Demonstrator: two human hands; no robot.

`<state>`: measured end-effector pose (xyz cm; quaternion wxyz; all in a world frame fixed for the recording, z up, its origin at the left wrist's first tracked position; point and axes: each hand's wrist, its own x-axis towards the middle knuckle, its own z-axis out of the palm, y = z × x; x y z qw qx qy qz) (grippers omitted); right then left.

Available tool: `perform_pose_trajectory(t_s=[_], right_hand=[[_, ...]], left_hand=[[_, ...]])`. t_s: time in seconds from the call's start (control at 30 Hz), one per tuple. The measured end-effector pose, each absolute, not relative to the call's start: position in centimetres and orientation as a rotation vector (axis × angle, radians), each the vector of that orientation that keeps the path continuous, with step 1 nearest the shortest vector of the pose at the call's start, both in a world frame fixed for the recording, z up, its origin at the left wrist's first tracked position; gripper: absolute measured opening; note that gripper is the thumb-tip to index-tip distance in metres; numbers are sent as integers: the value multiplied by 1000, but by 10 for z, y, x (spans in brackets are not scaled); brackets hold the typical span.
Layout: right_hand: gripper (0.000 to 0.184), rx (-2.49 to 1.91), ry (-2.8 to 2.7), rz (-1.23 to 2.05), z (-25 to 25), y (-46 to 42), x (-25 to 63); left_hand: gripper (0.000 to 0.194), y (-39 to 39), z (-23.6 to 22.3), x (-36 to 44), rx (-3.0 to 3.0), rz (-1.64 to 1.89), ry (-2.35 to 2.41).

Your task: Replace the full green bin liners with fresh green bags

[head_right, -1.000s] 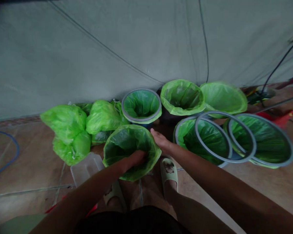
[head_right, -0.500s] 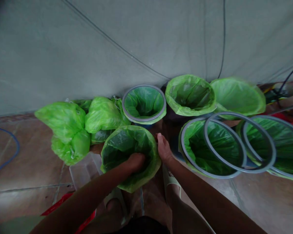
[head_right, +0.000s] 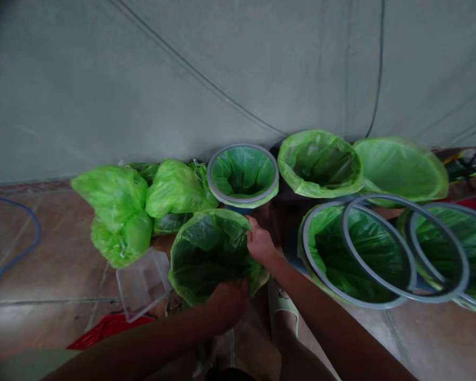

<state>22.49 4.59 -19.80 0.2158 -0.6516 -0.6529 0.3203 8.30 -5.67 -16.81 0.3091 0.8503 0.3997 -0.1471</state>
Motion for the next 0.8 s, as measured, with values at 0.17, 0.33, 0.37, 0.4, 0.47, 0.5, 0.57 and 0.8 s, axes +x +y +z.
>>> perform_pose_trajectory(t_s=[0.17,0.33,0.37,0.4,0.47,0.5,0.57,0.8], right_hand=[[60,-1920,-1780,879,-196,27,240],[68,-1890,-1552,914,-175,31,259],[61,-1866,-1524,909,-170,39,261],[54,-1840,-1518,907,-166,47,262],[46,-1783,-1573,897,-164,65,261],[45,-1756,-1623,900,-165,72,258],[43,-1715,-1727,922,-173,80,250],[38,-1798,-1951,815,-200,67,241]], left_hand=[[38,-57,-163,65,2387,-310,970],[79,-34,-120,27,2278,-81,915],[71,-20,-112,21,2235,30,984],[59,-3,-106,15,2198,169,1132],[42,37,-102,8,2140,460,1431],[37,59,-105,7,2121,573,1559],[33,96,-117,6,2107,607,1746],[31,121,-162,0,2256,82,1541]])
